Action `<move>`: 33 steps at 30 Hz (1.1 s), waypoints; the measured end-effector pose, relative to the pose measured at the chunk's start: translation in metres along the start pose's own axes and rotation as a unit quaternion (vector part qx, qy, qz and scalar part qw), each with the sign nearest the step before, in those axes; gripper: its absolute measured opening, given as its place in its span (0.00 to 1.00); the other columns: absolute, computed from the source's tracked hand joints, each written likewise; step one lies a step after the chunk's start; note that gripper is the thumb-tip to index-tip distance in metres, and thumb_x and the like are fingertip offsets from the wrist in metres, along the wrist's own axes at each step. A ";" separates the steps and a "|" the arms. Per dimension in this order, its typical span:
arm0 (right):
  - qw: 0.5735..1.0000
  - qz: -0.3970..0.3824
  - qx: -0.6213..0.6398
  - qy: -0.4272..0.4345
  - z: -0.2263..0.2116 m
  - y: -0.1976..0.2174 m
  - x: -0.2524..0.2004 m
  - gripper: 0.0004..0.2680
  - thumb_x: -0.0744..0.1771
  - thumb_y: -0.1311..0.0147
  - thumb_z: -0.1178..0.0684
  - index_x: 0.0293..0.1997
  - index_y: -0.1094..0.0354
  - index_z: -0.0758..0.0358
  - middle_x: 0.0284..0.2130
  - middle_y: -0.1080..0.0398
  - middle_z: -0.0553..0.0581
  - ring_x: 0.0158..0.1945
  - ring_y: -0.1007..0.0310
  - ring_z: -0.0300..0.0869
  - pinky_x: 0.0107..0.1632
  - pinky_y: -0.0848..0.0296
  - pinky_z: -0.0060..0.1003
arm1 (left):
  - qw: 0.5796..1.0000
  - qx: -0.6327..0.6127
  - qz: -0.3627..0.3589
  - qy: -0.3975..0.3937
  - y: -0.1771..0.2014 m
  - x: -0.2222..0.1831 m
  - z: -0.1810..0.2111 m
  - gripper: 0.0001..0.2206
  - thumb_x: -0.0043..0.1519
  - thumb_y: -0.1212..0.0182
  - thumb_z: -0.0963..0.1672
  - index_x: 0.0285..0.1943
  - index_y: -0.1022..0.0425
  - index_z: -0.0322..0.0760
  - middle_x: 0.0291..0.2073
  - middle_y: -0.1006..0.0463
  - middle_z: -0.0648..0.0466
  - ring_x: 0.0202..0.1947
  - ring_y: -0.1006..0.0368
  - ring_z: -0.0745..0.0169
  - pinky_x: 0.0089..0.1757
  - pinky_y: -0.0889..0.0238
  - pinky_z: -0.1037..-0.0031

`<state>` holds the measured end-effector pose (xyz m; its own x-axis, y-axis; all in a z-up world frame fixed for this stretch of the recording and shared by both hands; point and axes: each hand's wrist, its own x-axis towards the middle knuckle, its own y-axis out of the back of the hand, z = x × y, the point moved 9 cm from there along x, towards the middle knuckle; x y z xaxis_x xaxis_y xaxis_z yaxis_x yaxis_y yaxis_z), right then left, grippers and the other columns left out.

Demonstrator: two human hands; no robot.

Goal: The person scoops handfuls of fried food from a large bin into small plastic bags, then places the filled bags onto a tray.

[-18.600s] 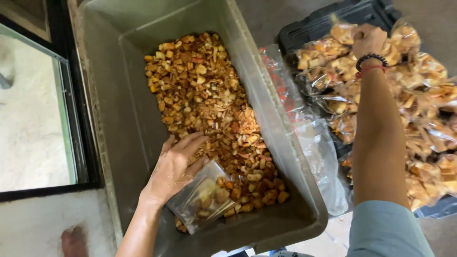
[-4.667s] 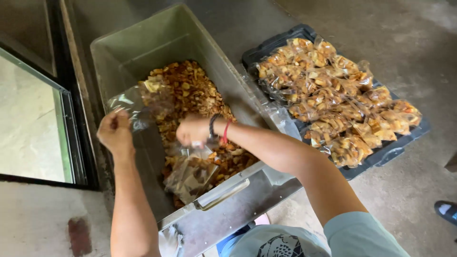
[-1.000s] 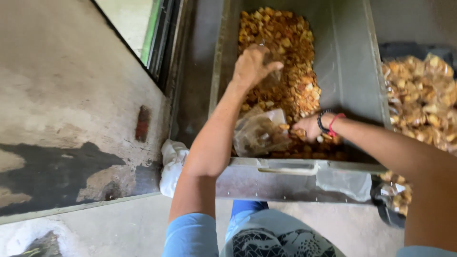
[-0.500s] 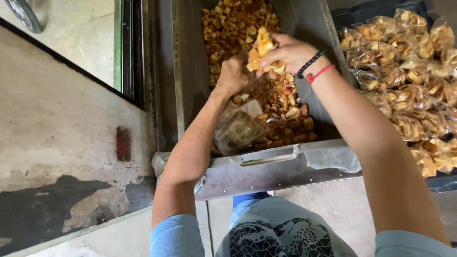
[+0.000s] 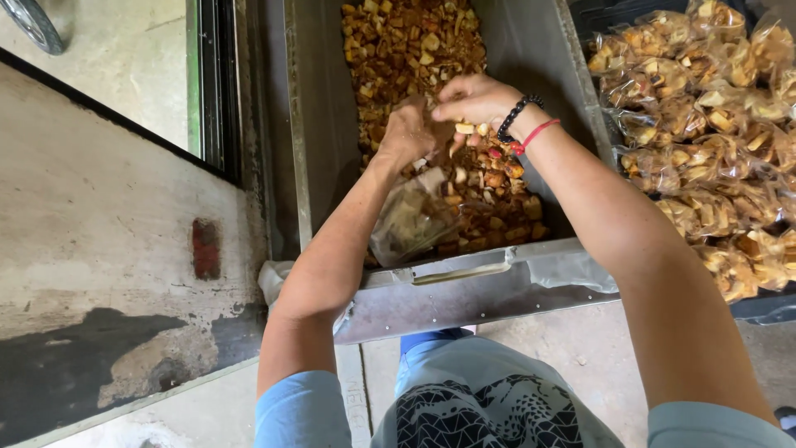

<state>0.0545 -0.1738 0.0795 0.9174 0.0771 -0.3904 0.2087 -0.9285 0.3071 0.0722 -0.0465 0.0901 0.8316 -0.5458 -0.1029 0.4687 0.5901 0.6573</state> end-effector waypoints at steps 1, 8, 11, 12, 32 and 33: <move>1.000 0.008 0.021 0.001 0.004 0.001 0.001 0.16 0.66 0.39 0.48 0.58 0.31 0.66 0.44 0.26 0.58 0.31 0.23 0.41 0.23 0.28 0.34 | 0.999 -0.029 -0.004 -0.015 -0.001 -0.003 0.003 0.18 0.55 0.32 0.41 0.53 0.27 0.27 0.41 0.19 0.42 0.39 0.20 0.52 0.40 0.24 0.66; 0.959 0.044 0.277 0.036 -0.006 0.001 0.005 0.13 0.71 0.44 0.46 0.54 0.31 0.65 0.41 0.30 0.51 0.30 0.30 0.36 0.31 0.24 0.35 | 0.980 -0.125 0.054 -0.143 0.000 0.005 0.013 0.32 0.45 0.29 0.36 0.62 0.36 0.20 0.48 0.22 0.38 0.45 0.23 0.52 0.44 0.25 0.67; 0.986 0.015 0.147 0.077 -0.018 -0.009 0.000 0.10 0.69 0.47 0.52 0.55 0.31 0.60 0.44 0.29 0.49 0.34 0.24 0.36 0.35 0.19 0.37 | 0.989 -0.133 0.031 -0.057 0.001 0.009 0.000 0.29 0.47 0.30 0.37 0.59 0.34 0.23 0.41 0.20 0.43 0.37 0.21 0.57 0.36 0.24 0.69; 0.990 0.015 0.106 0.096 -0.023 -0.010 -0.001 0.10 0.68 0.49 0.54 0.55 0.31 0.60 0.45 0.27 0.51 0.35 0.22 0.38 0.35 0.19 0.38 | 0.991 -0.130 0.006 0.013 0.001 0.009 -0.008 0.25 0.48 0.30 0.38 0.57 0.31 0.26 0.35 0.18 0.46 0.31 0.19 0.60 0.32 0.24 0.70; 0.811 -0.236 -0.530 -0.074 0.190 -0.058 0.055 0.46 0.55 0.33 0.29 0.77 0.54 0.60 0.73 0.45 0.60 0.74 0.44 0.50 0.72 0.40 0.43 | 0.924 -0.378 0.044 -0.035 0.042 0.037 -0.040 0.29 0.54 0.35 0.34 0.68 0.33 0.20 0.35 0.16 0.45 0.26 0.23 0.66 0.27 0.32 0.76; 0.817 -0.232 -0.520 -0.093 0.197 -0.056 0.052 0.45 0.55 0.34 0.29 0.77 0.55 0.58 0.73 0.44 0.58 0.74 0.43 0.50 0.72 0.39 0.44 | 0.921 -0.386 0.025 -0.052 0.038 0.036 -0.036 0.29 0.53 0.34 0.34 0.67 0.30 0.20 0.36 0.17 0.45 0.26 0.24 0.67 0.27 0.33 0.76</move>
<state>0.0239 -0.1889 -0.1290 0.6114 0.1869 -0.7689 0.7823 0.0036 0.6229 0.1304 -0.0219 0.0843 0.8440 -0.5363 0.0113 0.5356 0.8414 -0.0711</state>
